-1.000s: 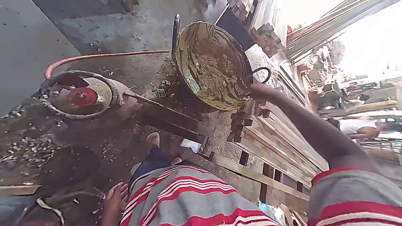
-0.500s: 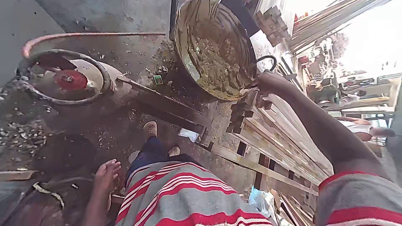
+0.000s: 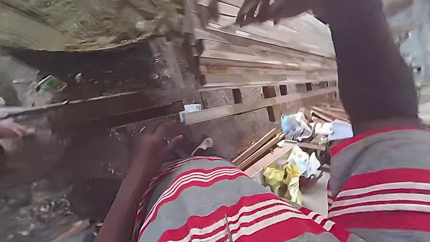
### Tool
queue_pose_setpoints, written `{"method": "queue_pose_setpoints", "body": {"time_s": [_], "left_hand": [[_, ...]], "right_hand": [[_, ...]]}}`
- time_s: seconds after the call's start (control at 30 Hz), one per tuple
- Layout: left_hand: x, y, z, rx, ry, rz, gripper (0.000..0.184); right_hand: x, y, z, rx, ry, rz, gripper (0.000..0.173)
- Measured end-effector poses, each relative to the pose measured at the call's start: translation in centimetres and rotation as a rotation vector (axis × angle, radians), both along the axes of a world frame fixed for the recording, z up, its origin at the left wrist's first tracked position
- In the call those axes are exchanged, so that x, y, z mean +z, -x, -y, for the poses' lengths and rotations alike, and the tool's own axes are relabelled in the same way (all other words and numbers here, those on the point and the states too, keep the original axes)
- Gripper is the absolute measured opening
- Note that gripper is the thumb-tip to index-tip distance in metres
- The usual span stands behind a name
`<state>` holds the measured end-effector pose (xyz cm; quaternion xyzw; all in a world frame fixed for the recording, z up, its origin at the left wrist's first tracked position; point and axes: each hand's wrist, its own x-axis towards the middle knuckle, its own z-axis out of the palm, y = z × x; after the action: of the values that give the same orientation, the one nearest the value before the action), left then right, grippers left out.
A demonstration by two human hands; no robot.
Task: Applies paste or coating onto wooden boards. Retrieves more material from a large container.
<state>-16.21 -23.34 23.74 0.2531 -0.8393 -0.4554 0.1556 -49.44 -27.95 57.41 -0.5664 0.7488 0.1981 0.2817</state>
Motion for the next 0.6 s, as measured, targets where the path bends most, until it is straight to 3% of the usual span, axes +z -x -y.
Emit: {"method": "queue_pose_setpoints", "body": {"time_s": [0.07,0.17,0.27,0.33,0.43,0.47,0.5,0.53,0.57,0.6], "left_hand": [[0.9,5.9,-1.5,-0.158,0.126,0.068,0.068],[0.2,12.5,-4.2,-0.262,0.31,0.277,0.082],[-1.8,15.5,-4.9,-0.236,0.453,0.394,0.067],[-1.3,16.8,-3.7,-0.276,0.39,0.494,0.066],[-1.3,16.6,1.1,-0.49,-0.116,0.694,0.089],[0.1,16.6,1.5,-0.531,-0.272,0.768,0.086],[2.2,17.2,0.7,-0.533,-0.321,0.872,0.07],[4.8,18.4,-0.8,-0.541,-0.302,1.008,0.056],[7.8,20.4,-3.7,-0.42,-0.297,1.175,0.046],[9.0,21.9,-5.4,-0.372,-0.302,1.221,0.043]], "right_hand": [[-0.7,4.9,-10.9,-0.216,0.159,0.204,0.035],[-5.7,7.8,-30.2,-0.607,0.471,0.52,0.038],[-13.4,1.5,-49.2,-1.381,0.85,0.534,0.045],[-18.6,-5.1,-58.9,-1.808,1.166,0.492,0.06],[-24.3,-13.8,-67.3,-2.22,1.566,0.528,0.044],[-24.9,-15.3,-68.8,-2.265,1.636,0.594,0.041],[-25.6,-15.8,-70.1,-2.27,1.704,0.697,0.037],[-26.4,-15.3,-71.1,-2.252,1.742,0.805,0.034],[-27.2,-14.1,-71.3,-2.232,1.737,0.871,0.034],[-27.8,-11.9,-71.1,-2.221,1.673,0.884,0.036]]}}
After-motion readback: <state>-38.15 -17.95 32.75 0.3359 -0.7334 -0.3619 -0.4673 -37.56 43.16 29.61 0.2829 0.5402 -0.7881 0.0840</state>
